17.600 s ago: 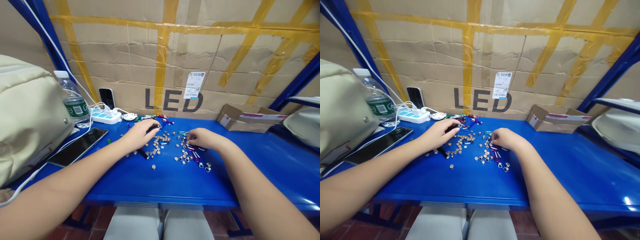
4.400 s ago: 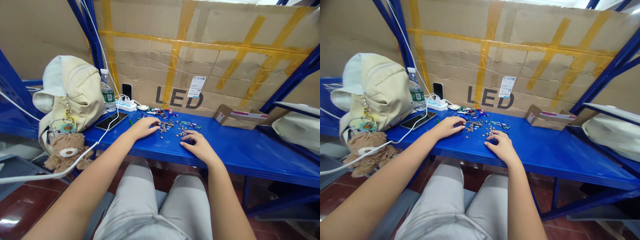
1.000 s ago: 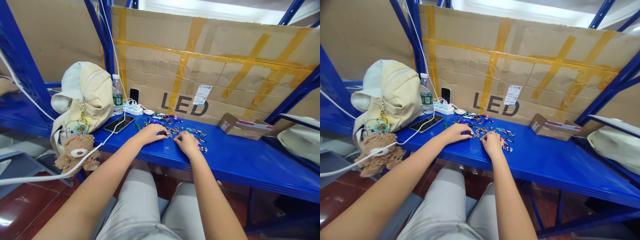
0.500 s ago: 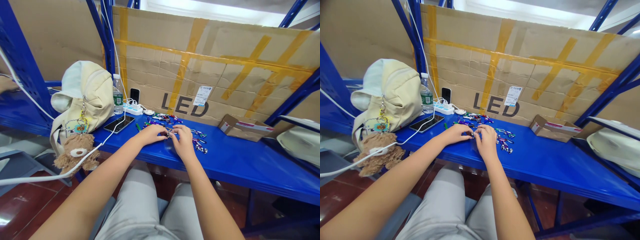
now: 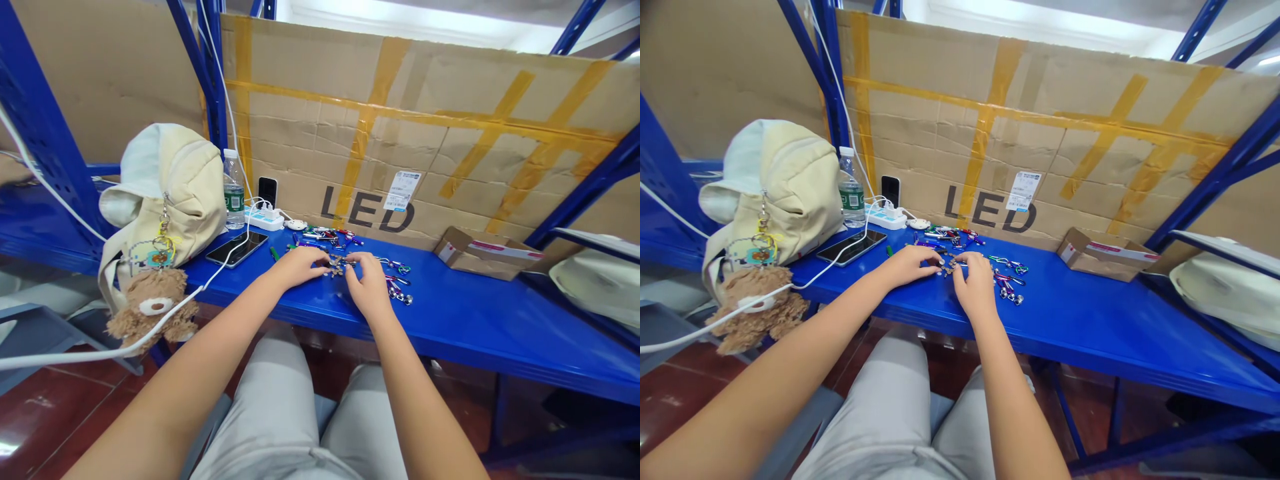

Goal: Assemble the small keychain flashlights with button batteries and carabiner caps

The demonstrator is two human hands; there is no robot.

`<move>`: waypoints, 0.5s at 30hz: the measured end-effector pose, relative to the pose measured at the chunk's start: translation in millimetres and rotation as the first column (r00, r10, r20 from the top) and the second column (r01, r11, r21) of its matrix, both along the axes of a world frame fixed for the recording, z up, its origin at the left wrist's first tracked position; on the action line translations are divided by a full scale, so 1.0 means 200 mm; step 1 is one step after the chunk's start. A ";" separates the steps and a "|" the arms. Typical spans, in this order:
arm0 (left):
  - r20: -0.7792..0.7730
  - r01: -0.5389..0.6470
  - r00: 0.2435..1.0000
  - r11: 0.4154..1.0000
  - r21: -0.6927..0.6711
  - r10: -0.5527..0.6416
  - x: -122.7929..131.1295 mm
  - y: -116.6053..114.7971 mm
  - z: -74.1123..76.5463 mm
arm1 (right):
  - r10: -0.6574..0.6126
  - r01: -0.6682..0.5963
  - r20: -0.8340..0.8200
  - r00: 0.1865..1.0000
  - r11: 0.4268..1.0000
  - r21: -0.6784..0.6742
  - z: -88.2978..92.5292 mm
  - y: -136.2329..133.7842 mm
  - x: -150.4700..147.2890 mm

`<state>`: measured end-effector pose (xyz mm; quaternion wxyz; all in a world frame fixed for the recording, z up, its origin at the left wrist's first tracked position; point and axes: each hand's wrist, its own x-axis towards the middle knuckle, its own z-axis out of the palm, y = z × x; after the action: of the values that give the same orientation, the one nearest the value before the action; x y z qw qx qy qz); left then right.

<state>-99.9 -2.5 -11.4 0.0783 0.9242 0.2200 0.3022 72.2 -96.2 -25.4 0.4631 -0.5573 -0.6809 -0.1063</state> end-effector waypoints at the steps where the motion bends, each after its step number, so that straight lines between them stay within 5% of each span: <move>1: 0.026 -0.038 0.999 0.999 0.002 0.038 0.00 0.01 0.00 | -0.020 0.021 0.021 1.000 0.999 -0.048 0.00 0.00 0.00; 8: 0.127 -0.207 0.970 0.978 -0.007 0.206 -0.01 0.03 0.00 | -0.066 0.178 0.280 0.958 0.901 -0.395 0.00 0.05 -0.08; 15: 0.119 -0.199 0.973 0.980 -0.019 0.200 0.00 0.02 0.00 | -0.060 0.192 0.240 0.969 0.795 -0.575 0.07 0.18 -0.06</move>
<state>-100.2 2.5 -12.3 0.0638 0.8773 0.3074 0.3629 59.5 -60.7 -11.7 0.1827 -0.7040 -0.6859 0.0233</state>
